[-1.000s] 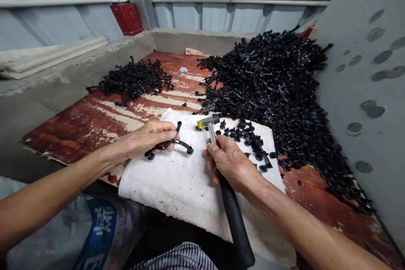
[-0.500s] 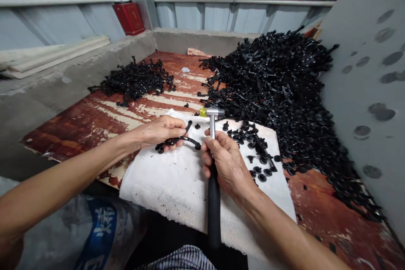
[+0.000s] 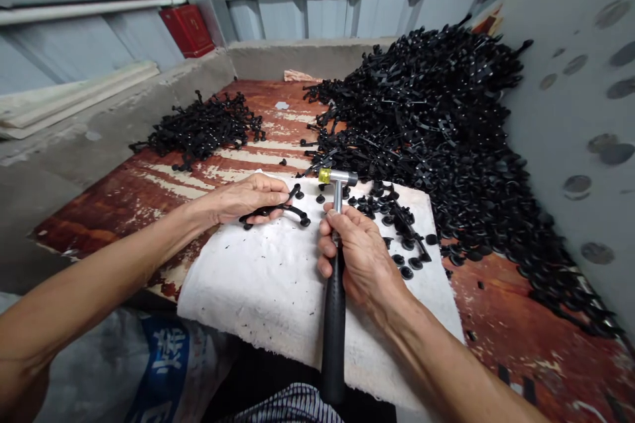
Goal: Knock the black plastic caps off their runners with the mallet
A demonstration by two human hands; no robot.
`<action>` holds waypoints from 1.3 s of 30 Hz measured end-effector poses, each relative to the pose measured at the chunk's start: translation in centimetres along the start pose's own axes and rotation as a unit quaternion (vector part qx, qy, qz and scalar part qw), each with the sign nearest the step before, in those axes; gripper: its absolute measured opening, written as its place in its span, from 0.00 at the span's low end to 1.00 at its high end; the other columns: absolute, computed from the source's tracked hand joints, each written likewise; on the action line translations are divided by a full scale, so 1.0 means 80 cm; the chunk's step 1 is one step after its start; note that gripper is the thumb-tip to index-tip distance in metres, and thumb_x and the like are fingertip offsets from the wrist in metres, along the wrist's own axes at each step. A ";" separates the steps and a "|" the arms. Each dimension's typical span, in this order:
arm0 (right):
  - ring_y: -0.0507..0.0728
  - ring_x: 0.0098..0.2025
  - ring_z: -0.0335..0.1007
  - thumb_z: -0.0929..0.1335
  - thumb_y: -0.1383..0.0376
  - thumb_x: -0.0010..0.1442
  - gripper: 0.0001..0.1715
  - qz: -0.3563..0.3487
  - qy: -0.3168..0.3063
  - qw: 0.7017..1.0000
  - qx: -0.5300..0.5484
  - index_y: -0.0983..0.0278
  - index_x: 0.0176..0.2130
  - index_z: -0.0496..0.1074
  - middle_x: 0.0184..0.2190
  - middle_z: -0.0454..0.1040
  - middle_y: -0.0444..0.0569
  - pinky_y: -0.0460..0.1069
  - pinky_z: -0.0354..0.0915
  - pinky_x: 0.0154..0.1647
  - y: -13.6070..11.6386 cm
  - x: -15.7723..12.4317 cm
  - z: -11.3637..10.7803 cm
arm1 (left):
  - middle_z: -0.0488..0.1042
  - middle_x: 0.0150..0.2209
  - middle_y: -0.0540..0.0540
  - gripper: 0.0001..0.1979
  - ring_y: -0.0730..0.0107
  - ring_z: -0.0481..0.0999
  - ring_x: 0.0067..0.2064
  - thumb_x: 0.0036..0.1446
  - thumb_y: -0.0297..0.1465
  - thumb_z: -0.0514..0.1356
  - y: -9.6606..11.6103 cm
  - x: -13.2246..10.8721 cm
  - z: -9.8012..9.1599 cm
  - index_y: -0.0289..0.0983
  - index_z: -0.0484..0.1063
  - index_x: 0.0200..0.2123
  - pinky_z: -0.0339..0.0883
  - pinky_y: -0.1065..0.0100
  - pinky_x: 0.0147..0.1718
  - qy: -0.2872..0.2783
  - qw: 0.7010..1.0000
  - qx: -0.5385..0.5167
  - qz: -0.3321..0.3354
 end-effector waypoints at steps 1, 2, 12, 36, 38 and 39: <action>0.45 0.15 0.51 0.72 0.67 0.50 0.11 0.002 0.002 1.000 0.001 0.63 0.33 0.67 0.20 0.64 0.37 0.40 0.55 0.08 0.000 0.000 0.000 | 0.66 0.18 0.54 0.08 0.85 0.57 0.11 0.60 0.27 0.56 0.000 0.000 0.000 0.34 0.66 0.28 0.45 0.81 0.08 -0.003 1.000 -0.002 0.001; 0.46 0.15 0.51 0.72 0.67 0.51 0.10 0.004 0.004 1.000 0.002 0.62 0.34 0.67 0.20 0.64 0.37 0.40 0.54 0.08 0.000 0.000 0.000 | 0.66 0.18 0.54 0.08 0.86 0.58 0.11 0.60 0.28 0.56 -0.001 0.000 0.000 0.33 0.66 0.28 0.45 0.81 0.08 -0.007 1.000 -0.003 0.002; 0.46 0.15 0.50 0.67 0.68 0.56 0.04 0.019 0.013 1.000 -0.020 0.63 0.34 0.67 0.21 0.63 0.37 0.40 0.54 0.08 -0.002 -0.004 0.001 | 0.66 0.19 0.53 0.09 0.86 0.58 0.12 0.61 0.29 0.56 -0.002 0.001 -0.001 0.33 0.66 0.28 0.45 0.80 0.09 -0.004 1.000 0.009 0.002; 0.59 0.28 0.65 0.61 0.70 0.55 0.32 -0.382 -0.030 0.656 -0.650 0.62 0.58 0.70 0.29 0.71 0.51 0.55 0.66 0.34 -0.050 0.003 0.011 | 0.63 0.16 0.51 0.15 0.83 0.57 0.13 0.53 0.34 0.62 0.006 0.017 -0.028 0.34 0.64 0.18 0.45 0.78 0.10 -0.101 0.988 0.114 -0.015; 0.60 0.33 0.69 0.59 0.69 0.59 0.34 -0.416 -0.013 0.658 -0.628 0.63 0.63 0.63 0.36 0.73 0.54 0.56 0.67 0.38 -0.054 -0.003 0.013 | 0.63 0.15 0.51 0.15 0.83 0.57 0.13 0.53 0.33 0.61 0.006 0.017 -0.028 0.35 0.64 0.18 0.45 0.78 0.10 -0.099 0.988 0.118 -0.016; 0.60 0.35 0.69 0.59 0.68 0.60 0.34 -0.432 -0.004 0.659 -0.615 0.62 0.65 0.61 0.38 0.73 0.54 0.55 0.67 0.40 -0.056 -0.007 0.014 | 0.62 0.15 0.51 0.15 0.82 0.57 0.13 0.53 0.32 0.61 0.006 0.017 -0.028 0.35 0.64 0.18 0.45 0.78 0.10 -0.099 0.988 0.119 -0.015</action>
Point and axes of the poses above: each hand's wrist, its own x-axis towards the middle knuckle, its own z-axis out of the palm, y = z × x, the point moved 4 cm from there along x, towards the middle knuckle
